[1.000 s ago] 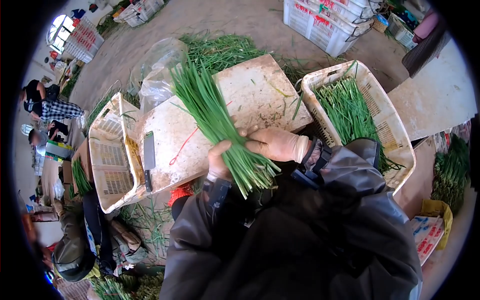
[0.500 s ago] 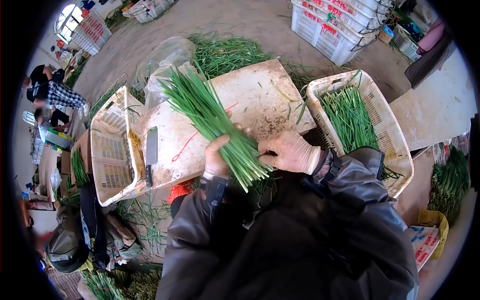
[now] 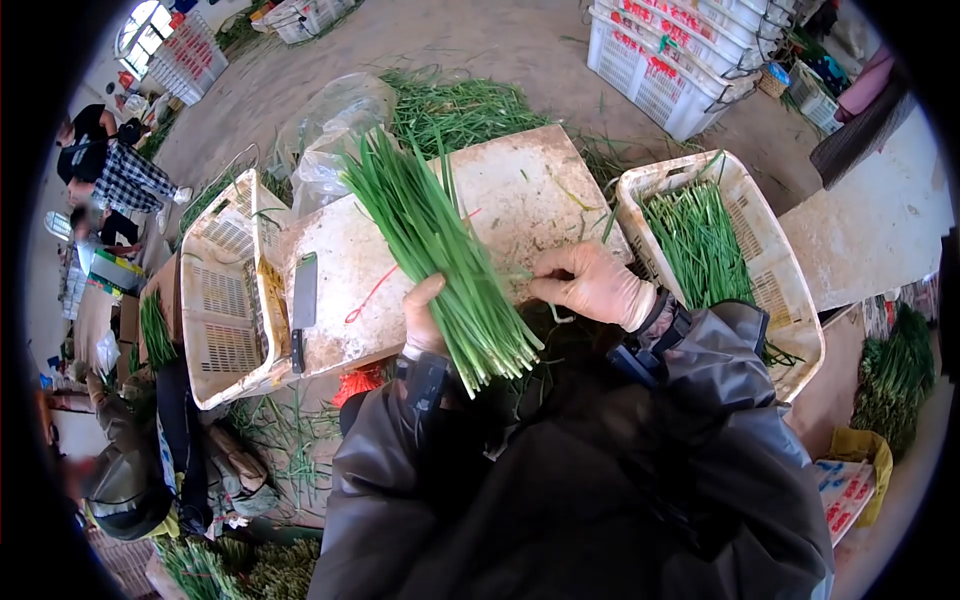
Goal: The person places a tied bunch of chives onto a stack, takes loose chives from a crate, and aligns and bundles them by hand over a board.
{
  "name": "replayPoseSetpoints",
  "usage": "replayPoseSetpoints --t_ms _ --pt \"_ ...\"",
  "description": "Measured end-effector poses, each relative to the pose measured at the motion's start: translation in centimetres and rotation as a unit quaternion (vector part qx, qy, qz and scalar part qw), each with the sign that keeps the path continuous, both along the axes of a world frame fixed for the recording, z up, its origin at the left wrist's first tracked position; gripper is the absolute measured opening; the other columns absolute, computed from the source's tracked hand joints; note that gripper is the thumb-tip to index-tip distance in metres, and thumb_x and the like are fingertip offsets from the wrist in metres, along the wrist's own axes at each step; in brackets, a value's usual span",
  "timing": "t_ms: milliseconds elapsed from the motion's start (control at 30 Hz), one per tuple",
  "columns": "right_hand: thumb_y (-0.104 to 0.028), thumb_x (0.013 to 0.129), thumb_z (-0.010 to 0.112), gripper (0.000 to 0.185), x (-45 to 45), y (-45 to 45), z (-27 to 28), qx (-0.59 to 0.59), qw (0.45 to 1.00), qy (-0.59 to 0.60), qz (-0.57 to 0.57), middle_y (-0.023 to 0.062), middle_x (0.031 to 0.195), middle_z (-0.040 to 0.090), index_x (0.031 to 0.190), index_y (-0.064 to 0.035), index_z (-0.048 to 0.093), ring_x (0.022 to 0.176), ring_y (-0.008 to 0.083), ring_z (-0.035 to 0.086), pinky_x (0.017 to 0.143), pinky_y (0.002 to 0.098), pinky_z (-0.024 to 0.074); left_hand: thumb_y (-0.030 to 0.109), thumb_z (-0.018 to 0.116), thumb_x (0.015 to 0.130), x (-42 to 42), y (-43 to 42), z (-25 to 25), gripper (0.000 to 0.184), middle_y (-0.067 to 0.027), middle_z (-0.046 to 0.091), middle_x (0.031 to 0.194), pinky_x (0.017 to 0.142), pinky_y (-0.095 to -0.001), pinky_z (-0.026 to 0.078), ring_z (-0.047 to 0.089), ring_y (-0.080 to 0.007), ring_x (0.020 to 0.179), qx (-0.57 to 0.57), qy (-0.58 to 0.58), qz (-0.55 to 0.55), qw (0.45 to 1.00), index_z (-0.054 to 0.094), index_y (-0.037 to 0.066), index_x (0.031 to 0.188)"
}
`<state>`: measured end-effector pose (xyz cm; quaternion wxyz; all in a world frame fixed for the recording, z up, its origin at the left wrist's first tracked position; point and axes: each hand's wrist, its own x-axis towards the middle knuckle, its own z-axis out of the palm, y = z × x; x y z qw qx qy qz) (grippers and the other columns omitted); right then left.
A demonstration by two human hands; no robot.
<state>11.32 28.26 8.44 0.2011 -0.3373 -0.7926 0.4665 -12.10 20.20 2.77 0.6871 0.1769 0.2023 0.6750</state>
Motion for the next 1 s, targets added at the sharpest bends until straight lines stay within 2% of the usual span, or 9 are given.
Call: replayPoseSetpoints --t_ms 167,267,400,533,600,767,867,933,1000 --pt "-0.021 0.087 0.073 0.014 0.7 1.3 1.1 0.167 0.977 0.011 -0.131 0.0158 0.083 0.072 0.090 -0.0074 0.073 0.072 0.0333 0.071 0.068 0.0399 0.0562 0.038 0.073 0.077 -0.2 0.1 -0.5 0.099 -0.0146 0.068 0.114 0.078 -0.0408 0.060 0.069 -0.0280 0.094 -0.003 0.034 0.026 0.999 0.033 -0.001 0.159" --pt "-0.025 0.088 0.072 0.017 1.9 2.8 1.5 0.363 0.890 -0.145 -0.234 0.0159 0.083 0.073 0.082 -0.0088 0.070 0.075 0.0388 0.070 0.068 0.0468 0.0565 0.038 0.071 0.072 -1.2 0.1 -2.5 0.099 -0.0124 0.063 0.131 0.088 -0.0403 0.057 0.067 -0.0263 0.103 0.016 0.035 0.002 0.999 0.037 0.003 0.158" --pt "-0.019 0.087 0.067 0.017 5.7 6.5 -0.6 0.268 0.804 -0.497 -0.188 0.0139 0.093 0.078 0.095 -0.0104 0.079 0.086 0.0357 0.076 0.072 0.0462 0.0590 0.043 0.071 0.069 -2.2 0.0 -3.2 0.101 -0.0103 0.064 0.117 0.084 -0.0409 0.057 0.065 -0.0250 0.098 0.041 0.059 -0.032 0.997 0.039 0.004 0.157" --pt "-0.019 0.089 0.063 0.023 3.9 3.5 -1.8 0.197 0.781 -0.593 0.023 0.0133 0.102 0.079 0.100 -0.0105 0.081 0.100 0.0321 0.075 0.084 0.0451 0.0579 0.043 0.074 0.073 -0.9 -0.5 0.2 0.098 -0.0086 0.061 0.097 0.077 -0.0444 0.056 0.062 -0.0260 0.091 0.020 0.020 0.001 1.000 0.039 0.008 0.157" --pt "-0.029 0.090 0.063 0.035 2.6 3.0 -3.1 0.129 0.808 -0.526 0.234 0.0201 0.110 0.076 0.110 -0.0044 0.078 0.106 0.0394 0.072 0.095 0.0485 0.0542 0.040 0.074 0.075 -1.1 -0.3 0.4 0.096 -0.0090 0.063 0.098 0.083 -0.0453 0.055 0.062 -0.0266 0.094 0.031 0.021 0.010 0.999 0.038 0.007 0.158" --pt "-0.058 0.097 0.062 0.064 0.5 2.7 -1.2 0.020 0.965 -0.182 0.187 0.0205 0.119 0.073 0.128 -0.0024 0.069 0.116 0.0383 0.067 0.100 0.0430 0.0513 0.037 0.074 0.078 -1.2 -0.8 1.3 0.094 -0.0123 0.070 0.109 0.104 -0.0498 0.050 0.064 -0.0322 0.109 0.014 0.036 0.027 0.999 0.037 0.003 0.158" --pt "-0.060 0.098 0.063 0.071 -1.3 1.2 -1.2 -0.079 0.980 -0.056 0.173 0.0201 0.119 0.073 0.135 0.0001 0.063 0.116 0.0331 0.068 0.100 0.0403 0.0509 0.031 0.072 0.077 -1.1 -0.4 0.4 0.092 -0.0154 0.070 0.119 0.107 -0.0554 0.050 0.062 -0.0378 0.123 0.004 0.005 0.008 1.000 0.037 0.003 0.158" --pt "-0.063 0.094 0.068 0.076 -2.6 -0.2 0.6 -0.164 0.967 -0.022 0.194 0.0222 0.119 0.072 0.131 0.0022 0.062 0.115 0.0352 0.068 0.098 0.0408 0.0517 0.028 0.072 0.077 -1.1 -0.4 -0.1 0.087 -0.0178 0.068 0.126 0.107 -0.0582 0.049 0.061 -0.0391 0.125 -0.035 0.002 -0.010 0.999 0.041 0.003 0.155" --pt "-0.067 0.088 0.071 0.079 -3.2 -0.4 -2.7 -0.027 0.983 -0.112 0.141 0.0266 0.114 0.071 0.125 0.0030 0.066 0.110 0.0401 0.069 0.096 0.0433 0.0529 0.019 0.070 0.077 -1.2 -0.3 -1.1 0.072 -0.0199 0.065 0.131 0.108 -0.0549 0.051 0.061 -0.0387 0.125 -0.052 -0.015 -0.027 0.998 0.053 -0.002 0.143"
